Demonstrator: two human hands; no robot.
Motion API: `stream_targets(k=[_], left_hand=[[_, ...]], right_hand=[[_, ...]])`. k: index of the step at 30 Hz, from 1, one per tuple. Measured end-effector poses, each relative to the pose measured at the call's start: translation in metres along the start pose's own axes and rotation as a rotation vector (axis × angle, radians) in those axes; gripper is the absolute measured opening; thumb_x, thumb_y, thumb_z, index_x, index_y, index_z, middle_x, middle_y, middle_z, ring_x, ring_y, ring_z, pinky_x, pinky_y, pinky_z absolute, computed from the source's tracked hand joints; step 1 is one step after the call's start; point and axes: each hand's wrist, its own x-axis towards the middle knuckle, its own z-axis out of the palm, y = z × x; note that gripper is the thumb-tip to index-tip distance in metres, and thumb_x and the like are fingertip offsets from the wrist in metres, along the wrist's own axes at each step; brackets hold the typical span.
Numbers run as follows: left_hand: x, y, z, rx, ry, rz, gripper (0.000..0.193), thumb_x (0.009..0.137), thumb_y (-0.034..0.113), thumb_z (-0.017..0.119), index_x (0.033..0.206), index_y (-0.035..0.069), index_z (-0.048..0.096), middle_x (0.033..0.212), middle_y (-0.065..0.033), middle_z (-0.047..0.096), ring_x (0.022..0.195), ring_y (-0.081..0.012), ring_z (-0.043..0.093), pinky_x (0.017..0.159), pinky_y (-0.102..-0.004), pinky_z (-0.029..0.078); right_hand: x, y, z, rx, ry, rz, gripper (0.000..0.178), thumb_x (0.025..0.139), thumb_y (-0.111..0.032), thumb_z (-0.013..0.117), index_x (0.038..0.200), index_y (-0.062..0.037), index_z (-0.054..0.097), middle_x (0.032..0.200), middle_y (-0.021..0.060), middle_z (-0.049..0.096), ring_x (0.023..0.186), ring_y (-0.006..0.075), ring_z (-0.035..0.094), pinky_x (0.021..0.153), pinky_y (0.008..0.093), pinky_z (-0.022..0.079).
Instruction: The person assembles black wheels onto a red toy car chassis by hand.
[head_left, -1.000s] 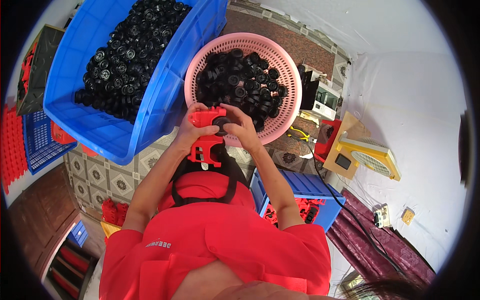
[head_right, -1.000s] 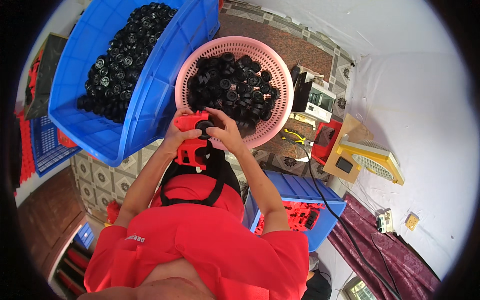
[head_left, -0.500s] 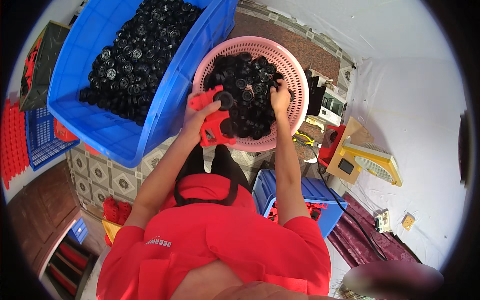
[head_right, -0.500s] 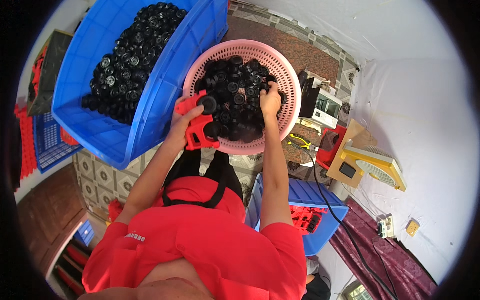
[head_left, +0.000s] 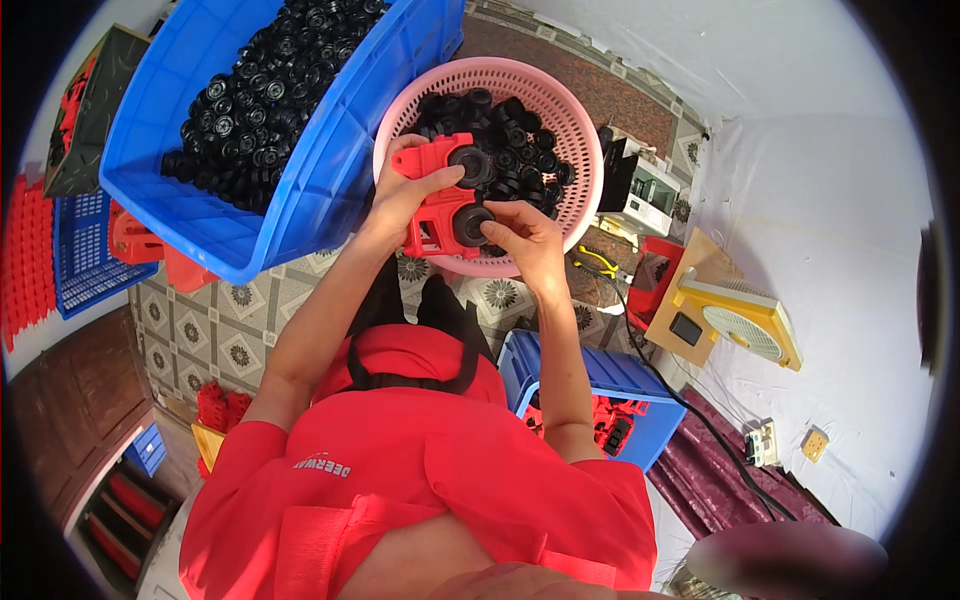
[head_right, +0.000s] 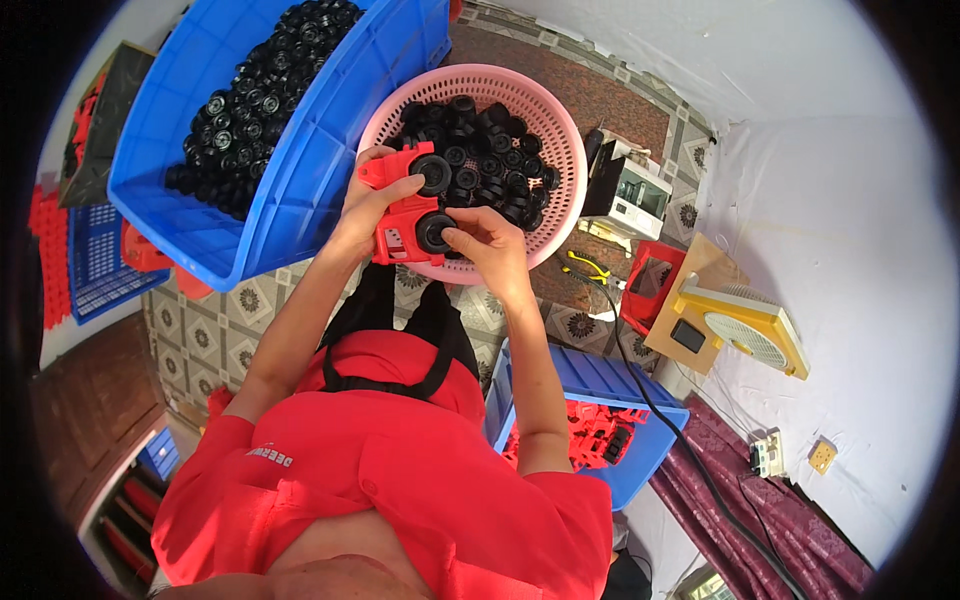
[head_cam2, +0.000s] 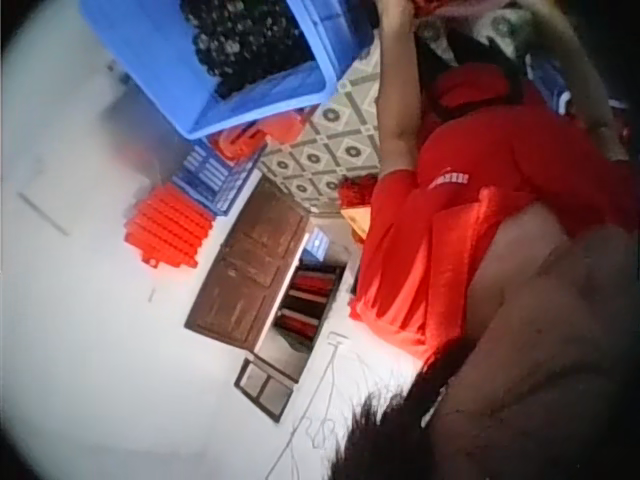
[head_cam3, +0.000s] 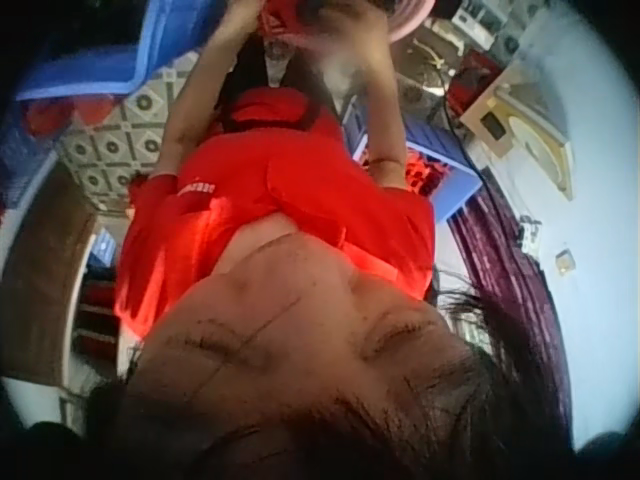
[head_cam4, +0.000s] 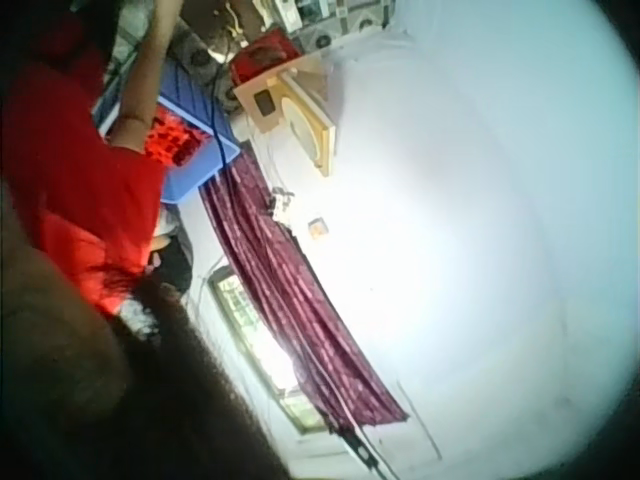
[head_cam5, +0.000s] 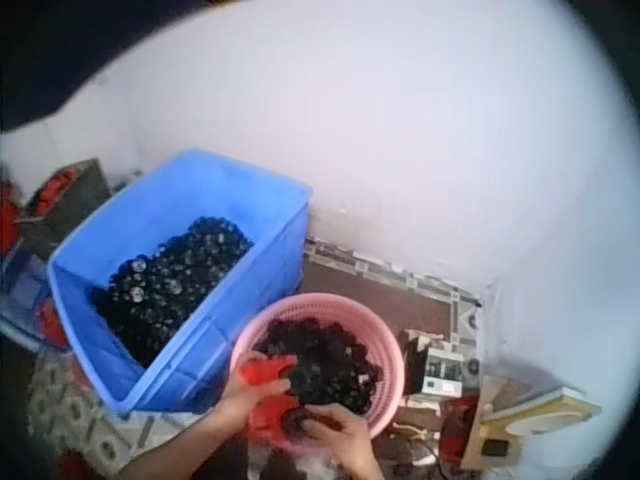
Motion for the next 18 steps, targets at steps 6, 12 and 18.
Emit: stream_targets(k=[6,12,18], left_hand=[[-0.013,0.02,-0.004,0.065,-0.023,-0.001,0.074,0.068,0.005,0.083,0.125,0.008,0.035,0.112,-0.01,0.053,0.099,-0.02,0.058,0.083,-0.0341,0.055],[-0.061,0.072,-0.012,-0.001,-0.228,0.19,0.136,0.067,0.017,0.087,0.15,0.018,-0.021,0.144,-0.0182,0.033,0.127,-0.028,0.043,0.104,-0.0423,0.04],[-0.129,0.094,-0.04,0.221,-0.098,0.254,0.115,0.058,0.021,0.091,0.147,0.0,0.022,0.134,-0.0142,0.048,0.123,-0.0202,0.049,0.104,-0.0326,0.04]], right_hand=[[-0.001,-0.006,0.004,-0.117,-0.138,0.061,0.041,0.085,-0.004,0.069,0.123,0.0001,0.058,0.11,0.0073,0.065,0.093,0.0111,0.061,0.083,0.0244,0.049],[-0.012,-0.032,0.034,0.249,-0.107,-0.112,0.083,0.072,-0.002,0.054,0.15,-0.0041,0.025,0.139,0.0172,0.044,0.121,0.0234,0.05,0.101,0.0347,0.041],[-0.016,-0.06,0.125,0.031,-0.143,-0.524,0.089,0.075,-0.025,0.069,0.147,0.0043,0.024,0.137,0.0234,0.045,0.126,0.0303,0.048,0.103,0.0379,0.041]])
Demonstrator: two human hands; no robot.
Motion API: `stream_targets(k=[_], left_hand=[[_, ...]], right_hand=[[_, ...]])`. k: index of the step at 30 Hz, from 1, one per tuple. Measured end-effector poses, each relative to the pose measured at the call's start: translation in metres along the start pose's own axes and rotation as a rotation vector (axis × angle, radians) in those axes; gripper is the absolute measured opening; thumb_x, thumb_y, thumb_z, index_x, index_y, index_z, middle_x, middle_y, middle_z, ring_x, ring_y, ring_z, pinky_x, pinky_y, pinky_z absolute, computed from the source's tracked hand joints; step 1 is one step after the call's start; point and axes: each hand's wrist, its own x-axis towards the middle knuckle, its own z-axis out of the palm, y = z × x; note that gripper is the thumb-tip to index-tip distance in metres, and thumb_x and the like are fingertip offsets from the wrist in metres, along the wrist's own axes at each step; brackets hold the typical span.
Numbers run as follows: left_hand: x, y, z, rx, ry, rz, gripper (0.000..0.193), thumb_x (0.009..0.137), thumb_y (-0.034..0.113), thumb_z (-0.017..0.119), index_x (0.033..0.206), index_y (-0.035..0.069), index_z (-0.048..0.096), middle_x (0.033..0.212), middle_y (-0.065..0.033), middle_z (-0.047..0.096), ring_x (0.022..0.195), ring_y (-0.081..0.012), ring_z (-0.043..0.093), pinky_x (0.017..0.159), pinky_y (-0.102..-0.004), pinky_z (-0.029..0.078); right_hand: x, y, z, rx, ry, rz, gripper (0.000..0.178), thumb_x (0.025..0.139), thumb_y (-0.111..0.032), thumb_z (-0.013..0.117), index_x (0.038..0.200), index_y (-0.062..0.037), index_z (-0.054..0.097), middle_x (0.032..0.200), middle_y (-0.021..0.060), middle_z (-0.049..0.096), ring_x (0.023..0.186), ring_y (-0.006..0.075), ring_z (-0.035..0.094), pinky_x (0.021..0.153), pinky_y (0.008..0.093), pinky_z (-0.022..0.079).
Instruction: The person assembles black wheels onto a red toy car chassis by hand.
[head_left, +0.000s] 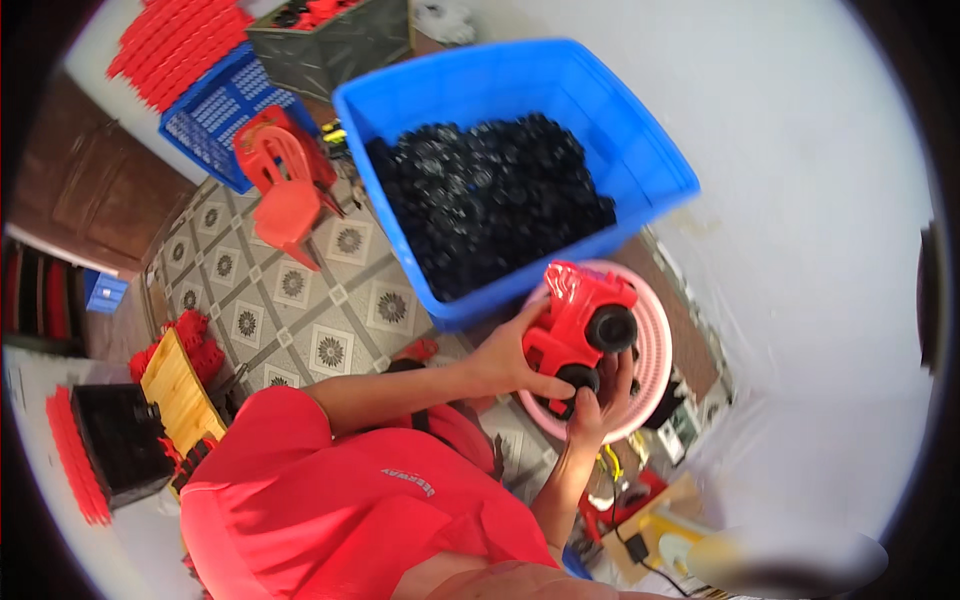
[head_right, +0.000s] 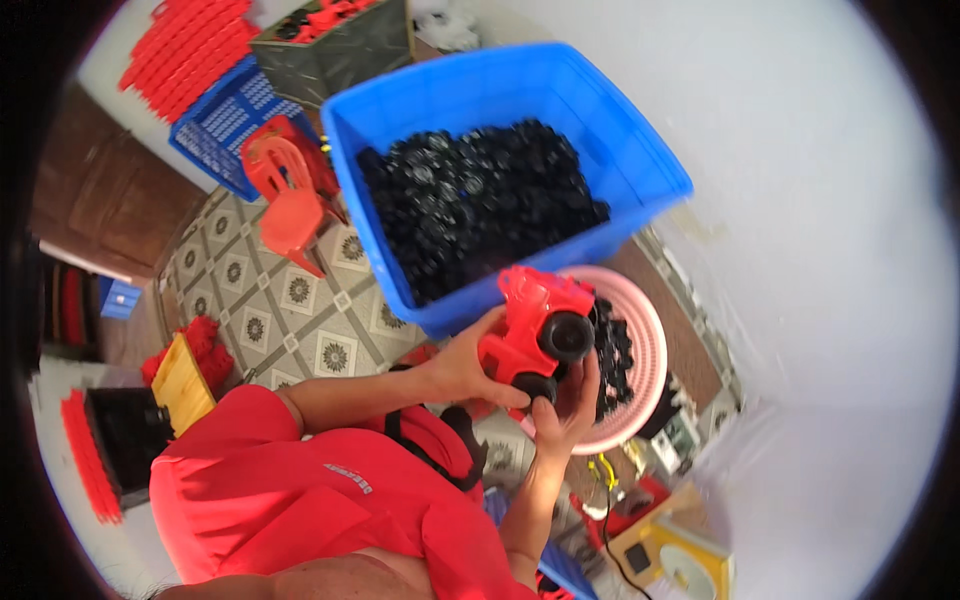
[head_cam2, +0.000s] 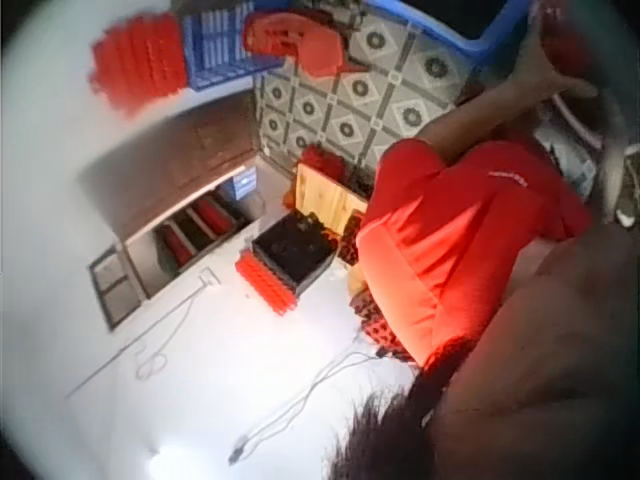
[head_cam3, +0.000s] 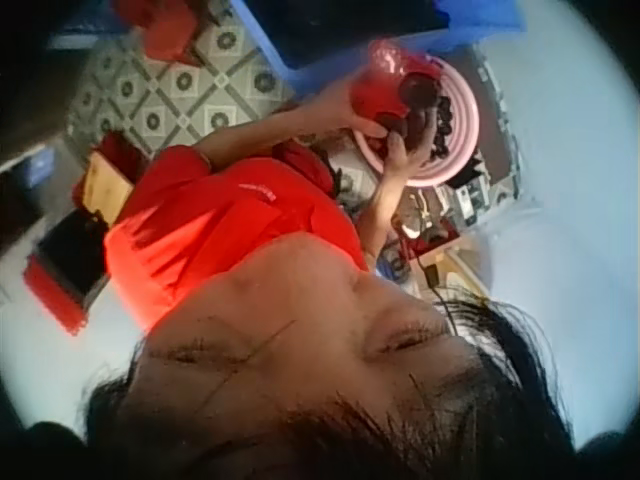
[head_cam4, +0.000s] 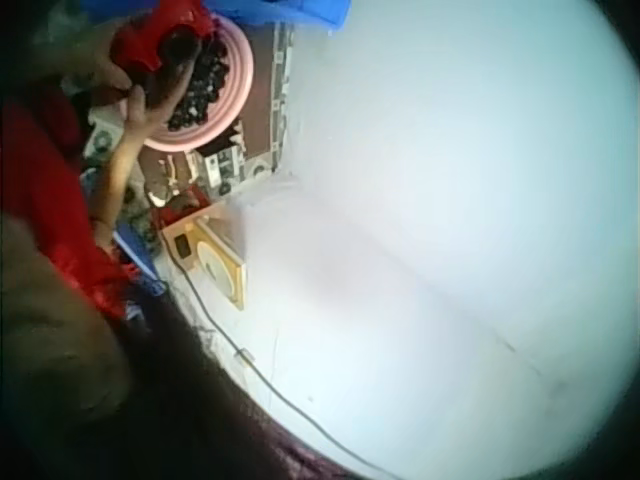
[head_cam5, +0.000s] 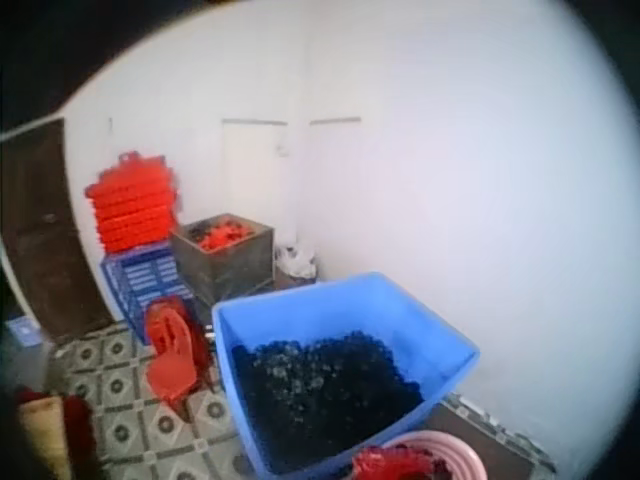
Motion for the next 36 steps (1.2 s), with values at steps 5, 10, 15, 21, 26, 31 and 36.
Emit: stream_targets(k=[5,10,15,21,26,31,36], left_hand=[[-0.014,0.029,-0.079,-0.28,0.162,0.071,0.094,0.066,0.016,0.087,0.143,0.005,0.034,0.127,-0.0086,0.056,0.113,-0.0174,0.056,0.095,-0.0335,0.046],[0.028,0.168,-0.226,-0.117,0.339,0.21,0.054,0.09,0.032,0.065,0.137,0.015,0.045,0.116,-0.0015,0.062,0.099,-0.0146,0.062,0.067,-0.0318,0.053],[0.127,0.301,-0.464,-0.307,0.697,0.592,0.111,0.077,0.056,0.073,0.152,0.016,0.003,0.157,-0.0167,0.007,0.137,-0.0471,0.026,0.095,-0.0682,0.038],[0.135,0.168,-0.231,-0.045,0.108,0.472,0.049,0.094,0.016,0.058,0.136,-0.001,0.038,0.108,-0.015,0.062,0.087,-0.0289,0.067,0.074,-0.0349,0.052],[0.032,0.046,-0.105,-0.02,-0.928,-0.009,0.05,0.084,0.018,0.068,0.125,0.0,0.046,0.081,-0.0168,0.065,0.061,-0.0216,0.064,0.055,-0.0304,0.053],[-0.069,-0.067,0.011,0.103,-1.206,-0.813,0.044,0.085,0.003,0.063,0.126,0.001,0.046,0.089,-0.0152,0.066,0.074,-0.0221,0.068,0.068,-0.0306,0.056],[-0.152,-0.155,0.076,0.414,-1.284,-1.119,0.041,0.089,0.004,0.062,0.127,0.002,0.046,0.092,-0.0117,0.064,0.086,-0.0192,0.066,0.08,-0.0301,0.054]], right_hand=[[0.04,-0.009,0.074,-0.024,-0.299,0.226,0.095,0.077,-0.032,0.076,0.15,-0.0032,0.022,0.144,0.0172,0.041,0.128,0.0314,0.045,0.104,0.0404,0.038],[0.037,-0.005,0.109,-0.066,-0.286,0.116,0.09,0.083,-0.056,0.066,0.147,-0.0035,0.031,0.153,0.0134,0.029,0.134,0.031,0.04,0.105,0.0443,0.036],[-0.023,0.02,0.111,-0.164,-0.156,0.29,0.045,0.089,-0.012,0.068,0.13,0.0006,0.054,0.136,0.01,0.051,0.114,0.0202,0.056,0.096,0.0323,0.046],[-0.123,0.043,0.09,-0.237,0.377,0.554,0.041,0.092,-0.012,0.063,0.13,0.003,0.053,0.123,0.0137,0.062,0.112,0.0194,0.059,0.096,0.0307,0.046],[-0.198,0.074,0.033,-0.349,0.689,0.558,0.043,0.09,-0.022,0.066,0.124,0.0025,0.057,0.116,0.0166,0.065,0.107,0.0209,0.062,0.091,0.0315,0.048],[-0.374,0.126,-0.07,-0.685,1.662,0.389,0.03,0.087,-0.015,0.066,0.113,0.0001,0.063,0.098,0.0153,0.068,0.091,0.0211,0.064,0.082,0.0338,0.05],[-0.598,0.174,-0.172,-0.737,1.818,1.039,0.048,0.078,-0.027,0.075,0.114,0.0006,0.062,0.104,0.0232,0.066,0.1,0.0357,0.063,0.087,0.0426,0.05]])
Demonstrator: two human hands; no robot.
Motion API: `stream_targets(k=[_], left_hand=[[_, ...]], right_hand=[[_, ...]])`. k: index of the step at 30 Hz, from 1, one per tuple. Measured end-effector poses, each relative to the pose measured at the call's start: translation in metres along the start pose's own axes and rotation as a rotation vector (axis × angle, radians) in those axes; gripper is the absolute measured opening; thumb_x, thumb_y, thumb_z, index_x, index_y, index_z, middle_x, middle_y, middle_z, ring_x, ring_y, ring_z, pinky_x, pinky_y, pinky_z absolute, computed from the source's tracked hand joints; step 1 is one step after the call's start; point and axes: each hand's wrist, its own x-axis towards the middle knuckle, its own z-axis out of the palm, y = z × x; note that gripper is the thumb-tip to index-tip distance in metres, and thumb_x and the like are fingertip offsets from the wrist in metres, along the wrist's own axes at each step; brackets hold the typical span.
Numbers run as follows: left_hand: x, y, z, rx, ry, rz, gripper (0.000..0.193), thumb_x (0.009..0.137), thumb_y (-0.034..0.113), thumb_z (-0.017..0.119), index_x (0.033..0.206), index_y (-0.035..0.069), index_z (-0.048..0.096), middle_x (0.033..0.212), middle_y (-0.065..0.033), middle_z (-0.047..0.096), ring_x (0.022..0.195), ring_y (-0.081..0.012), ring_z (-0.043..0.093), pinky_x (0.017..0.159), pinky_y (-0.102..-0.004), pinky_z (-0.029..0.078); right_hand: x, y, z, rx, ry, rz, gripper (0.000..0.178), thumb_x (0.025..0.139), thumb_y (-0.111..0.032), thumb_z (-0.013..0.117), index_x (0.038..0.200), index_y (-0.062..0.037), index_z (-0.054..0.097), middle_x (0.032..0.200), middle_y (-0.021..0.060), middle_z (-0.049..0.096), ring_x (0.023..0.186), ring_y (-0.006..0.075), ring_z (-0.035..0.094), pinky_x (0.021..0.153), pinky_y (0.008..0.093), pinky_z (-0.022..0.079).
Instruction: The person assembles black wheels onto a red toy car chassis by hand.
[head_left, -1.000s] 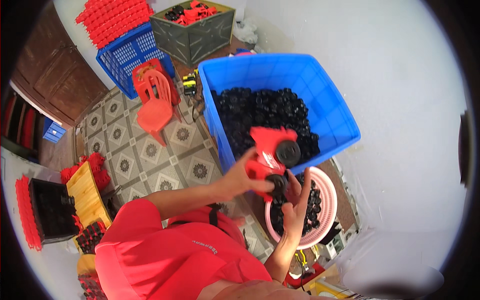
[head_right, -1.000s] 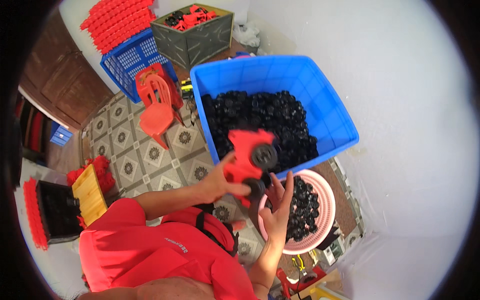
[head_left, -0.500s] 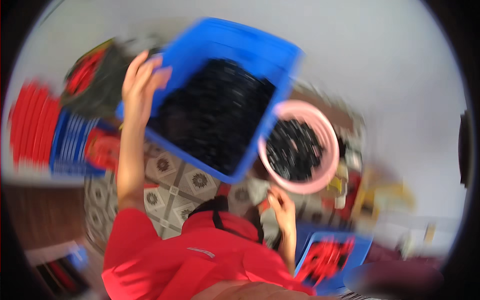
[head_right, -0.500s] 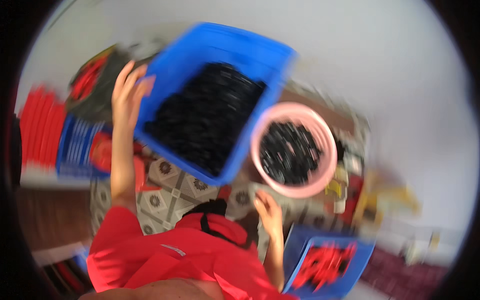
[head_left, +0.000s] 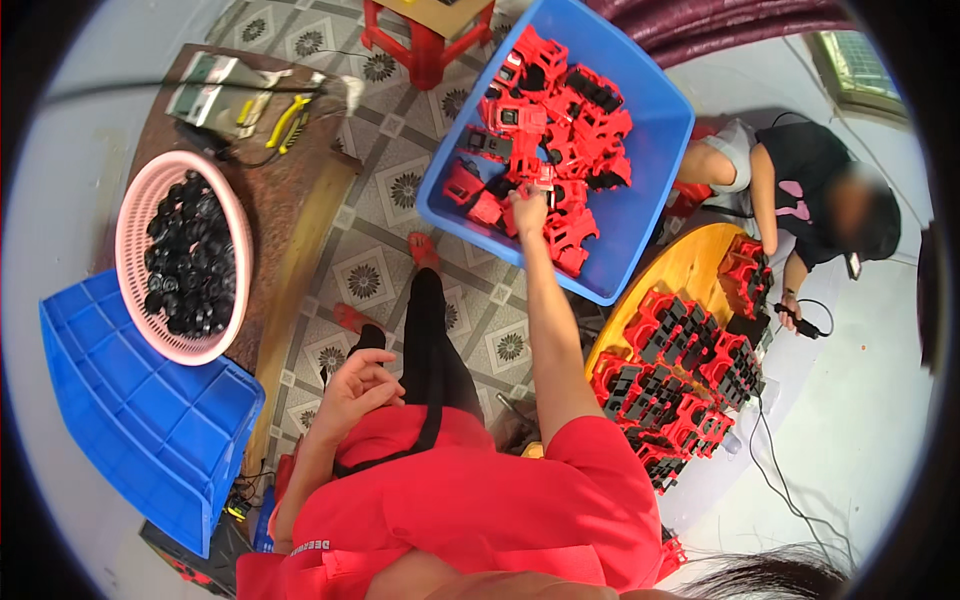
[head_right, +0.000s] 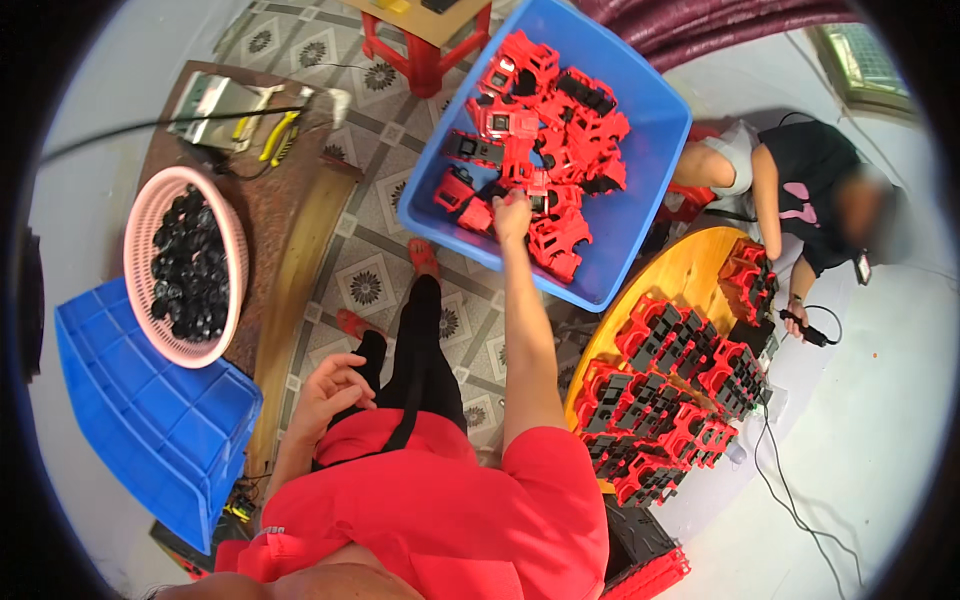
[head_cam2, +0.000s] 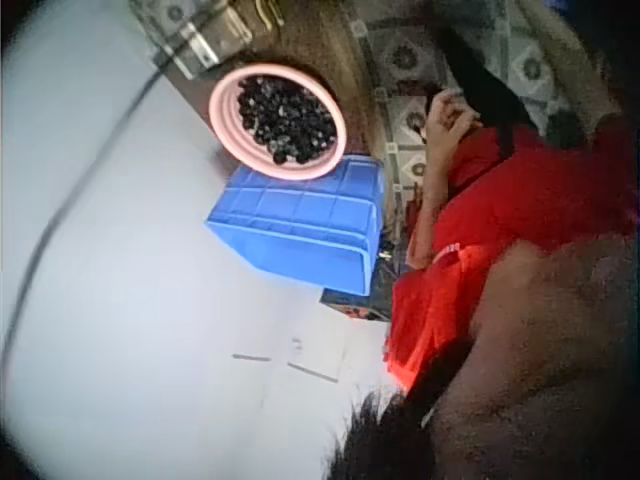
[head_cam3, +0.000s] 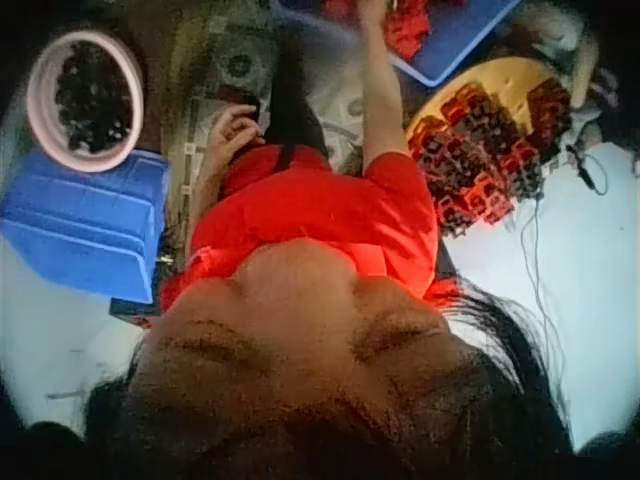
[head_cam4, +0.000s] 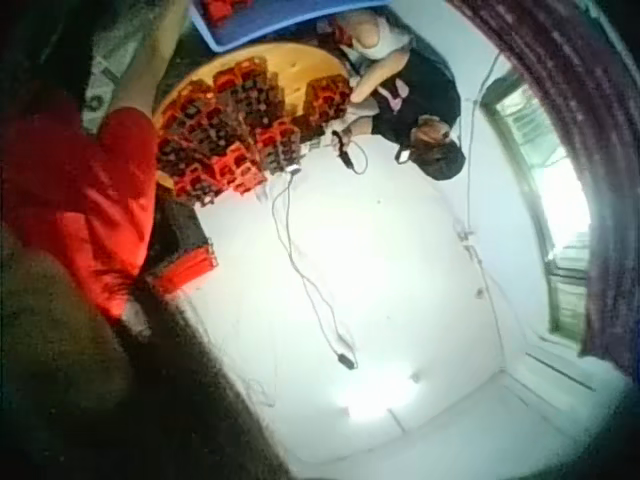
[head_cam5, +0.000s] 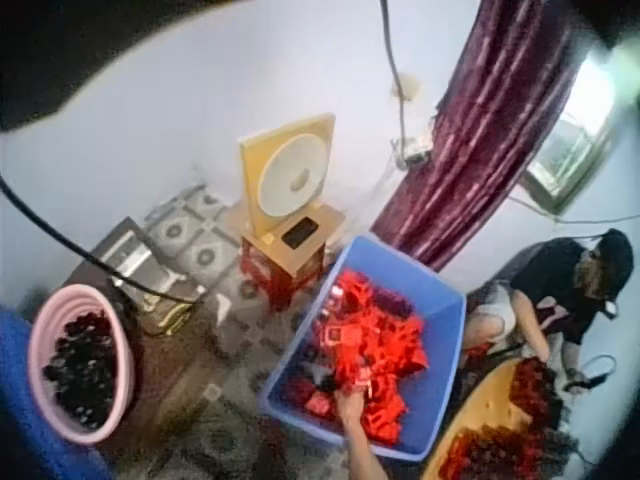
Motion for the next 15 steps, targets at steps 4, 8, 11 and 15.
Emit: stream_targets(k=[4,8,11,15], left_hand=[[0.062,-0.009,0.024,-0.021,0.011,-0.114,0.041,0.091,0.004,0.062,0.128,0.004,0.045,0.093,-0.0084,0.064,0.09,-0.0159,0.064,0.081,-0.0288,0.052],[0.103,-0.011,0.036,0.081,0.059,-0.12,0.042,0.09,0.005,0.063,0.128,0.005,0.045,0.093,-0.0061,0.064,0.09,-0.013,0.062,0.082,-0.0275,0.049],[0.12,-0.011,0.045,0.163,0.091,-0.1,0.044,0.09,0.007,0.064,0.13,0.006,0.045,0.094,-0.0044,0.063,0.09,-0.0108,0.061,0.082,-0.0261,0.048],[0.149,0.0,0.06,0.216,0.036,-0.023,0.045,0.09,0.007,0.064,0.131,0.008,0.045,0.097,-0.0034,0.061,0.09,-0.0095,0.058,0.082,-0.0244,0.047]], right_hand=[[0.063,0.103,0.011,-0.187,-0.216,0.077,0.085,0.068,-0.041,0.079,0.134,-0.001,0.044,0.114,0.0249,0.064,0.107,0.0349,0.063,0.087,0.0418,0.049],[0.065,0.095,0.028,-0.694,-0.523,0.008,0.105,0.058,-0.059,0.077,0.138,-0.004,0.038,0.119,0.0222,0.063,0.113,0.0326,0.06,0.096,0.0474,0.044],[0.056,0.06,0.018,-0.605,-0.615,-0.017,0.088,0.061,-0.042,0.076,0.132,-0.0023,0.043,0.112,0.0211,0.065,0.106,0.0355,0.063,0.095,0.0471,0.045],[0.031,0.054,-0.037,-0.38,-0.386,-0.052,0.08,0.058,-0.031,0.079,0.128,-0.006,0.05,0.108,0.0248,0.064,0.103,0.0382,0.062,0.091,0.0438,0.048]])
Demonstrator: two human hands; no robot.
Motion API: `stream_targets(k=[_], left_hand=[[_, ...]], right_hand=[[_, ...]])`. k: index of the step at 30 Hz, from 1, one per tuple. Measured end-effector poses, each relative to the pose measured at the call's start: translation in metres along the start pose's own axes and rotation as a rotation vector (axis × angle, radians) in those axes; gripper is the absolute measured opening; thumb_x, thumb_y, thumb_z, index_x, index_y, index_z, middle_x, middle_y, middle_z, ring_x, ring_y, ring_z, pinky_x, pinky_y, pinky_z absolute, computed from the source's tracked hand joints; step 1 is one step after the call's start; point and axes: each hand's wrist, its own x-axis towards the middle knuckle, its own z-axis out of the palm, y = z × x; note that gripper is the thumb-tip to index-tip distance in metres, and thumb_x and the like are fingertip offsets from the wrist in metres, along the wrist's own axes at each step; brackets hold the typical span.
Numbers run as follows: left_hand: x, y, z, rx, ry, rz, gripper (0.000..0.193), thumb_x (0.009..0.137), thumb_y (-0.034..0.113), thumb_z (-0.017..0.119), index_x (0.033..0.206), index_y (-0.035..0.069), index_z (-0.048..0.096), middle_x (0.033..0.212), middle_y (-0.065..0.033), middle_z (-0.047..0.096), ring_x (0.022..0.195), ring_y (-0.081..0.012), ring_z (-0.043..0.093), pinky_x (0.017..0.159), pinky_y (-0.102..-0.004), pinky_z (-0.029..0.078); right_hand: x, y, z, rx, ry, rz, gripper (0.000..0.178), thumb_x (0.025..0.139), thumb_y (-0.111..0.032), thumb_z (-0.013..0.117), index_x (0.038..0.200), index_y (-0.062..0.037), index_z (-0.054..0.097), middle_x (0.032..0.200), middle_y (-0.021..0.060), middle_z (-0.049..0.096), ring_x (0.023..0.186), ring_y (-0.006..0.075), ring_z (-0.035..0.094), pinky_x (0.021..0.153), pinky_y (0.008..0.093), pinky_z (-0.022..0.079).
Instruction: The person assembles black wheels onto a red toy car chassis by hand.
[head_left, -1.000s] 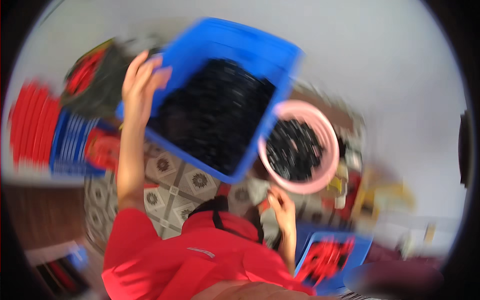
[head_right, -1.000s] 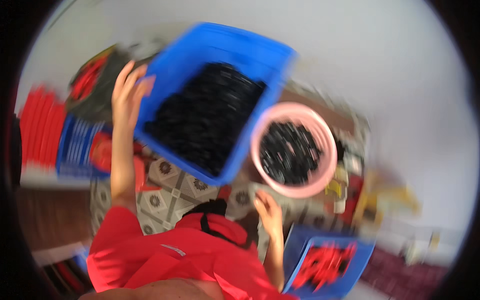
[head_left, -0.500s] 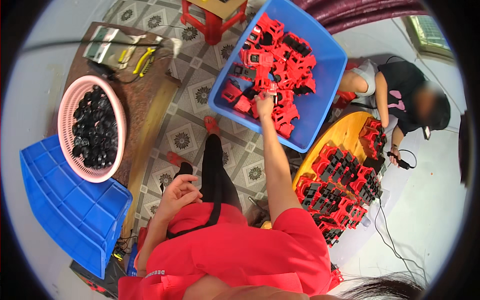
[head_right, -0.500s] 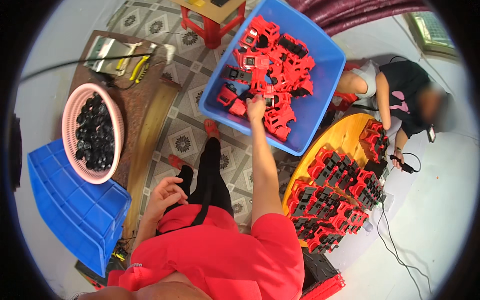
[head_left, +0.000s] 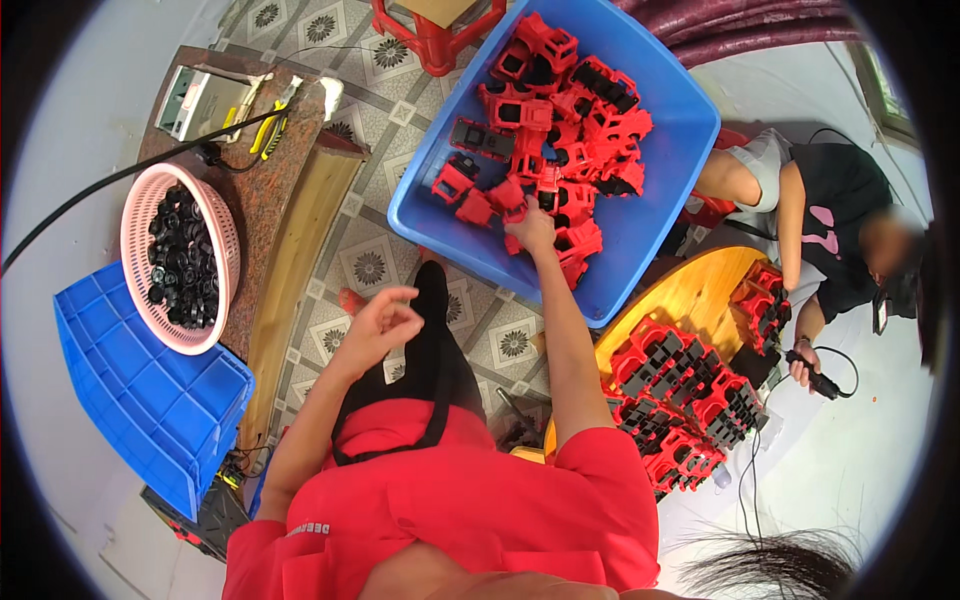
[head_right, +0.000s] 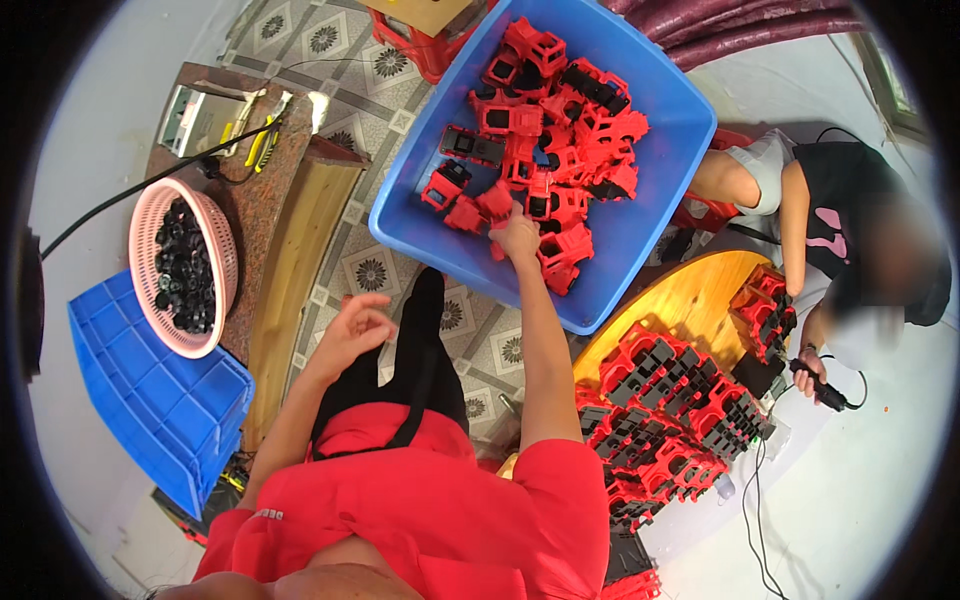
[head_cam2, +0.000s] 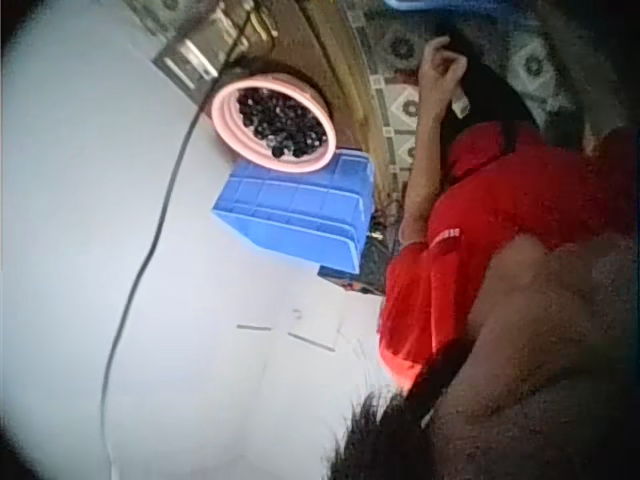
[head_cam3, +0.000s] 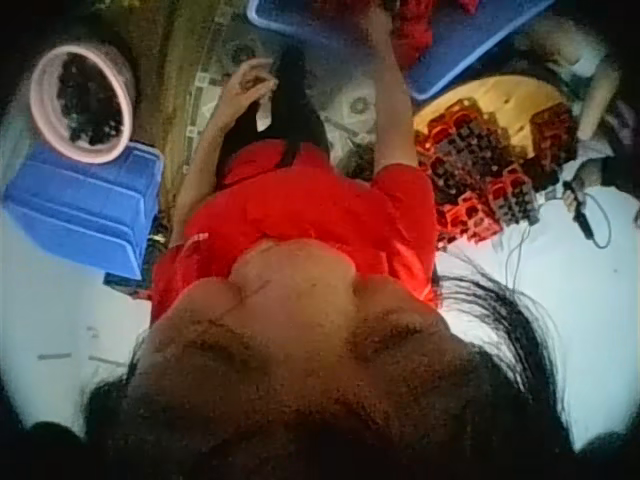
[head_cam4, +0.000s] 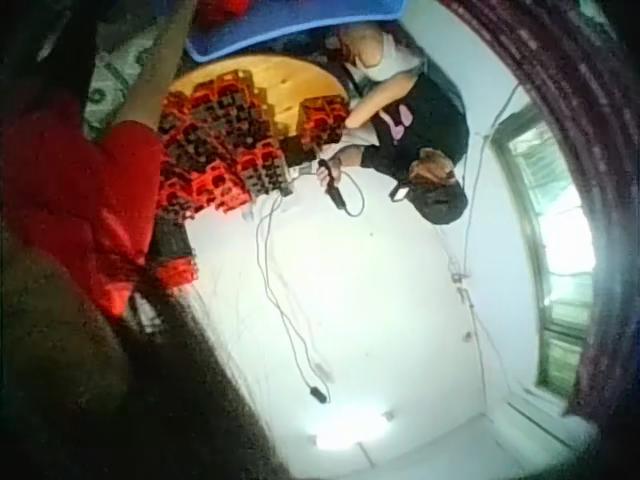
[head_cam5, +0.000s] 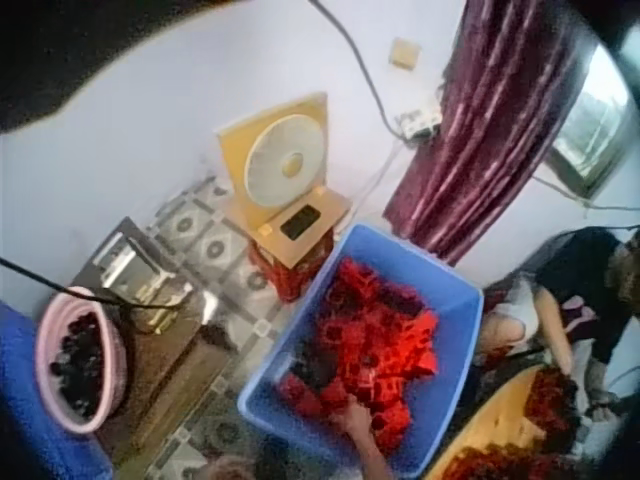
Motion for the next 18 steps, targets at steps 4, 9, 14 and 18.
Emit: stream_targets(k=[4,9,14,18], left_hand=[[0.015,0.017,0.012,-0.04,0.013,0.077,0.043,0.091,0.008,0.064,0.13,0.008,0.046,0.101,-0.0039,0.06,0.093,-0.0096,0.057,0.083,-0.0241,0.046],[0.007,0.033,0.014,-0.037,0.021,0.148,0.04,0.093,0.015,0.062,0.13,0.011,0.047,0.11,-0.0047,0.062,0.098,-0.0143,0.061,0.082,-0.028,0.047],[-0.01,0.041,-0.026,-0.18,0.078,0.097,0.063,0.093,0.044,0.057,0.145,0.016,0.035,0.131,-0.0105,0.054,0.104,-0.0201,0.061,0.087,-0.0373,0.051],[-0.036,-0.008,-0.074,-0.906,-0.014,0.228,0.063,0.09,0.027,0.064,0.144,0.013,0.035,0.131,-0.0113,0.053,0.106,-0.0224,0.062,0.089,-0.0395,0.054]], right_hand=[[-0.04,0.014,-0.038,0.187,0.26,-0.103,0.051,0.063,-0.025,0.08,0.106,-0.0058,0.059,0.099,0.0171,0.066,0.089,0.0311,0.064,0.082,0.0411,0.052],[-0.1,-0.04,-0.111,0.966,0.362,-0.242,0.013,0.075,0.003,0.069,0.085,-0.0005,0.062,0.08,0.0022,0.063,0.077,0.0092,0.058,0.073,0.0239,0.047],[-0.178,-0.153,-0.159,0.491,0.158,-1.123,0.025,0.067,0.006,0.07,0.088,-0.0045,0.061,0.086,0.0081,0.061,0.086,0.0234,0.061,0.077,0.0309,0.049],[-0.247,-0.256,-0.137,0.161,-0.239,-1.741,0.027,0.066,0.001,0.067,0.09,-0.0059,0.059,0.096,0.0092,0.059,0.089,0.029,0.06,0.075,0.0343,0.052]])
